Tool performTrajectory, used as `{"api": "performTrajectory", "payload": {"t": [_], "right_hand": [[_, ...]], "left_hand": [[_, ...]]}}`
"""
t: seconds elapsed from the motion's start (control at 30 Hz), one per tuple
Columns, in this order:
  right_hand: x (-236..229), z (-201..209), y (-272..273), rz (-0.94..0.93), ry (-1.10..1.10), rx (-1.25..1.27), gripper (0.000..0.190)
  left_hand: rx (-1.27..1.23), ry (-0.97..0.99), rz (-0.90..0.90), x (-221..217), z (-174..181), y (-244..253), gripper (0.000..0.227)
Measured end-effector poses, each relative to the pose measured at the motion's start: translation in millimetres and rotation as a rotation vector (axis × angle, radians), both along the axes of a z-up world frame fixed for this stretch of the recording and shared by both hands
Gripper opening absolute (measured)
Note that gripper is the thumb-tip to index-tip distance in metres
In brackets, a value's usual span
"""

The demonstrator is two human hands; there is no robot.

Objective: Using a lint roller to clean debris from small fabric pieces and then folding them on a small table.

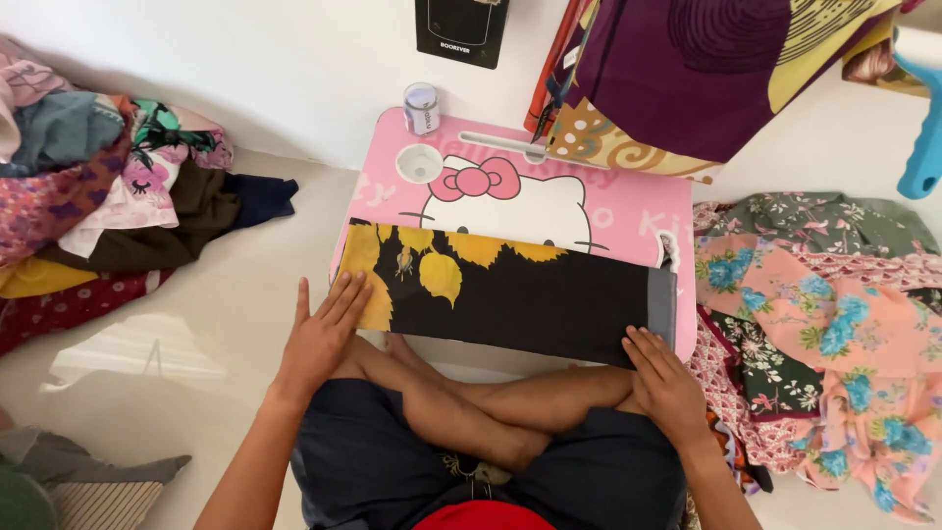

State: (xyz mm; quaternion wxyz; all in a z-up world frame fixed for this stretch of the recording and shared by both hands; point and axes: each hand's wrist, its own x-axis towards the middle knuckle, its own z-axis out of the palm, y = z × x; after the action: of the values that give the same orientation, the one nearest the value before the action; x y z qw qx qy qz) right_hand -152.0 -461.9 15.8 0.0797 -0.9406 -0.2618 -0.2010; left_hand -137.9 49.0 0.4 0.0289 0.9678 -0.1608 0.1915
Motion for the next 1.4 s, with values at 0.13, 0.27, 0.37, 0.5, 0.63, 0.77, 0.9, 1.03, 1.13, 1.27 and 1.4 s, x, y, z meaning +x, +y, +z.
{"api": "performTrajectory", "payload": {"t": [0.13,0.27,0.37,0.5,0.63,0.77,0.9,1.03,1.13,1.27,1.4], "right_hand": [[0,-4,-5,0.029,0.016,0.0,0.057],[-3,2,-2,0.019,0.04,0.081,0.053],[-7,6,-2,0.004,0.086,0.18,0.047],[-14,16,-2,-0.113,0.146,0.362,0.046],[3,-6,-45,-0.056,0.131,0.674,0.037],[25,22,-66,-0.188,0.146,0.914,0.024],[67,75,-52,-0.223,0.153,1.027,0.016],[124,65,-26,-0.282,0.208,1.062,0.017],[162,14,-28,-0.315,0.233,1.0,0.019],[185,-33,-39,-0.387,0.234,0.902,0.018],[188,-35,-40,-0.395,0.17,0.834,0.02]], "left_hand": [[0.007,-0.005,0.002,-4,3,-1,0.069],[0.006,-0.041,-0.016,-5,0,0,0.071],[-0.06,-0.014,-0.059,-9,2,5,0.07],[-0.418,0.092,-0.111,-17,19,10,0.053],[-0.701,-0.01,-0.181,-2,14,28,0.041],[-1.023,-0.088,-0.066,19,52,27,0.017],[-1.092,-0.085,0.149,66,78,23,0.014],[-1.029,-0.012,0.222,136,42,20,0.018],[-0.878,0.115,0.295,176,-4,16,0.024],[-0.496,0.259,0.491,199,-17,1,0.034],[-0.318,0.146,0.5,206,-33,-1,0.034]]}}
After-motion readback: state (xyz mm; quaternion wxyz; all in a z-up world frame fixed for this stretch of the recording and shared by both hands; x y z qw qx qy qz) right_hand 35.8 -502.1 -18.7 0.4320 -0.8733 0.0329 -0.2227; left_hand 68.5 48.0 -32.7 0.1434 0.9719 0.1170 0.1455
